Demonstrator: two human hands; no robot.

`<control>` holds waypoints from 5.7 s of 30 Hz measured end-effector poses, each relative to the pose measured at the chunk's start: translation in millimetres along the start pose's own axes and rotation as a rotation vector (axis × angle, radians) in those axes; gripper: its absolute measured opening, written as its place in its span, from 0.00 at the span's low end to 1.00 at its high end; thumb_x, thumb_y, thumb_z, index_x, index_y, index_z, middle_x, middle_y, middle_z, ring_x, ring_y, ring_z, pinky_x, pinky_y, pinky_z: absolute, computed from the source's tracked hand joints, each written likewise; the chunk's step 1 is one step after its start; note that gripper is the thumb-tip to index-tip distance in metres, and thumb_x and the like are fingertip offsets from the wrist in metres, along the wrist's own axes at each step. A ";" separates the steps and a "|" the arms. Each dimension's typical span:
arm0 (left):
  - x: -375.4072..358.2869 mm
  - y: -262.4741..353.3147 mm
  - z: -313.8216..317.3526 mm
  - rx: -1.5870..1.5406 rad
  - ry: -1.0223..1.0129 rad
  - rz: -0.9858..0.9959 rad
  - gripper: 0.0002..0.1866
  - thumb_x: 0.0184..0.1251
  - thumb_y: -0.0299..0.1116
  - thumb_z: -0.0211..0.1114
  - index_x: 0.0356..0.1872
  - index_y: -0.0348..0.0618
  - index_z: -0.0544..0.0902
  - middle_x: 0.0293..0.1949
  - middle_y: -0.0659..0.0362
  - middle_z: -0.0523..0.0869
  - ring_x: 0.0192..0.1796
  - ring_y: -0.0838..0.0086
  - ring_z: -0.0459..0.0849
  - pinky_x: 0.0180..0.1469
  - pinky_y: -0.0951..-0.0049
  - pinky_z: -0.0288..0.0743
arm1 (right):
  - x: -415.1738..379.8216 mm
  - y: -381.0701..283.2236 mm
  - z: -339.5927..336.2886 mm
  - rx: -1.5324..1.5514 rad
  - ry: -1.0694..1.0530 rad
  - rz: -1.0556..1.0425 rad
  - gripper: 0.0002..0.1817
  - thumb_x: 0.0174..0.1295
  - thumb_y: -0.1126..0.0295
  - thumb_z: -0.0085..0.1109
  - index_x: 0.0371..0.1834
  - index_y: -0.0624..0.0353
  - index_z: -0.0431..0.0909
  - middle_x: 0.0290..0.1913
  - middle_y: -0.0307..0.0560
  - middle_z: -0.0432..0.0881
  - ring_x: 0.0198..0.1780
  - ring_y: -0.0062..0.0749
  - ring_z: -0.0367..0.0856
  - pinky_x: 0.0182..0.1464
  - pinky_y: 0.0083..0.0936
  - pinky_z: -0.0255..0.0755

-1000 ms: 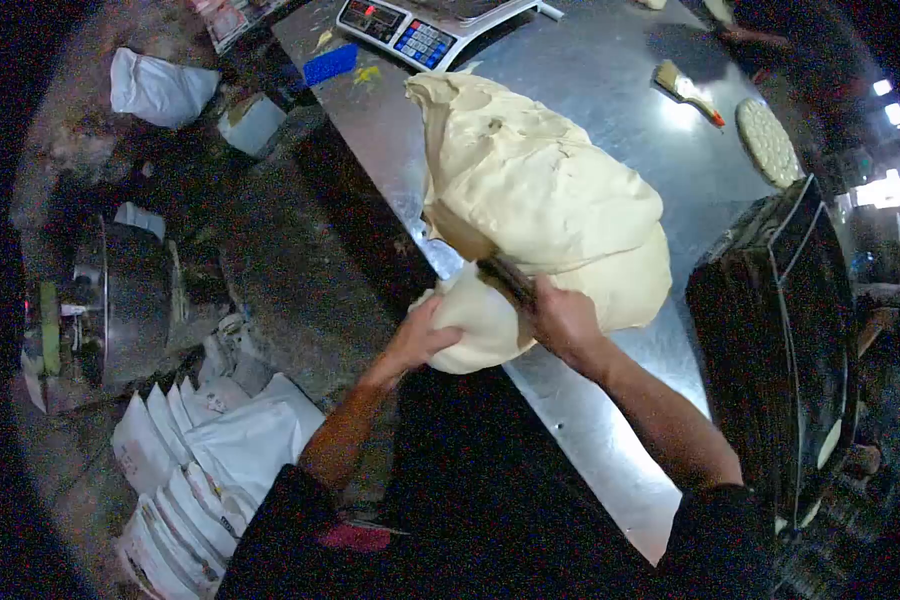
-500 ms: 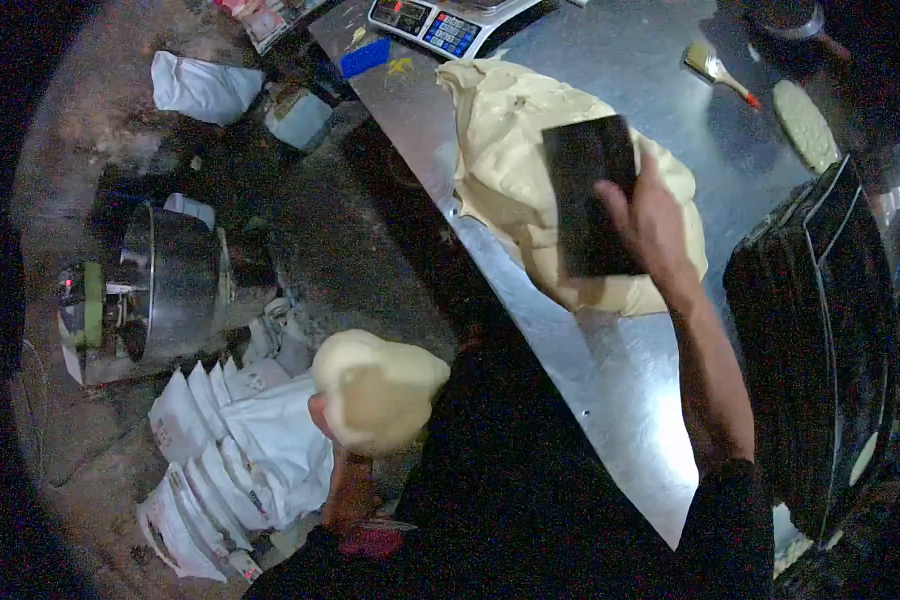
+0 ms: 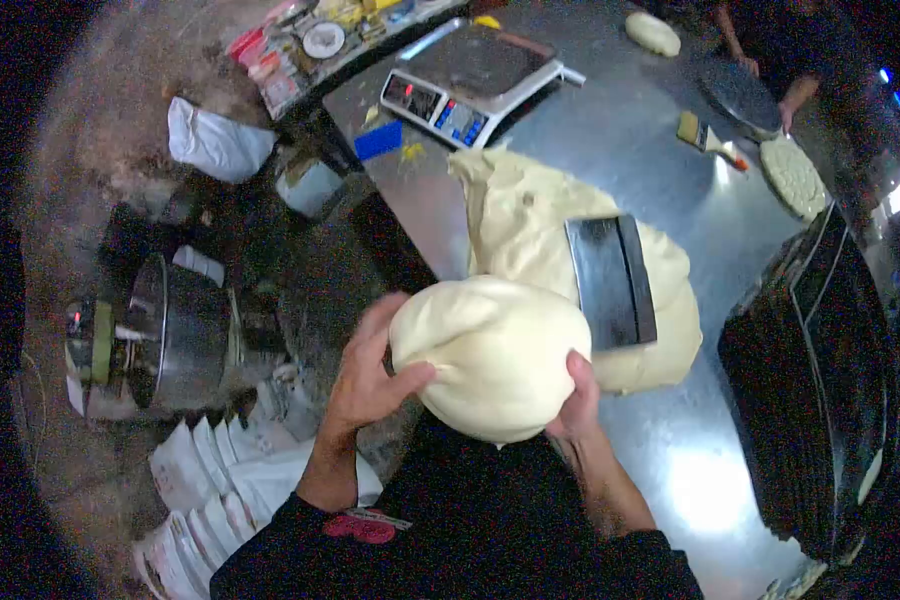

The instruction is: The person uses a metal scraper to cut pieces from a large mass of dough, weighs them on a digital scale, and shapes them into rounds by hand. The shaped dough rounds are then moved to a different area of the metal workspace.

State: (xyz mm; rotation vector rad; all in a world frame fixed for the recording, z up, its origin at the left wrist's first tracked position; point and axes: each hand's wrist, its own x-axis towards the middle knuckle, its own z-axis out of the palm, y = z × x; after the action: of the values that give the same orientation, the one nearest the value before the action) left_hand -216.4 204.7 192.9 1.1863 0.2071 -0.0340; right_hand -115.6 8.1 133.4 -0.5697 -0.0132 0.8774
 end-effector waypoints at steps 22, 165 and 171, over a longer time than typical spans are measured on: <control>524.7 148.3 -296.1 0.231 0.084 0.101 0.28 0.61 0.45 0.63 0.60 0.43 0.73 0.53 0.53 0.80 0.48 0.65 0.83 0.51 0.60 0.78 | 541.6 -163.1 94.9 -1.027 0.271 -0.182 0.25 0.53 0.75 0.54 0.58 0.60 0.72 0.44 0.45 0.76 0.43 0.33 0.76 0.42 0.29 0.77; 289.6 15.2 -112.9 1.665 -0.743 0.233 0.25 0.66 0.39 0.53 0.64 0.43 0.69 0.68 0.43 0.62 0.72 0.46 0.55 0.67 0.30 0.34 | 113.1 -30.6 59.7 -1.077 1.038 -0.642 0.20 0.59 0.74 0.57 0.53 0.68 0.68 0.48 0.50 0.77 0.46 0.34 0.75 0.51 0.28 0.69; 261.5 -23.6 -79.6 1.251 -0.611 0.516 0.20 0.62 0.33 0.57 0.55 0.37 0.73 0.52 0.41 0.74 0.53 0.47 0.73 0.51 0.54 0.71 | 105.7 -23.7 39.0 -0.970 1.033 -0.674 0.20 0.60 0.75 0.56 0.55 0.68 0.67 0.47 0.50 0.77 0.45 0.32 0.76 0.50 0.26 0.70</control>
State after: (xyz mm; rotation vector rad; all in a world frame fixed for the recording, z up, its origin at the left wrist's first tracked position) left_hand 25.5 290.8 96.1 2.3628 -0.7823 -0.0755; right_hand -39.2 91.5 155.0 -1.7530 0.3050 -0.2197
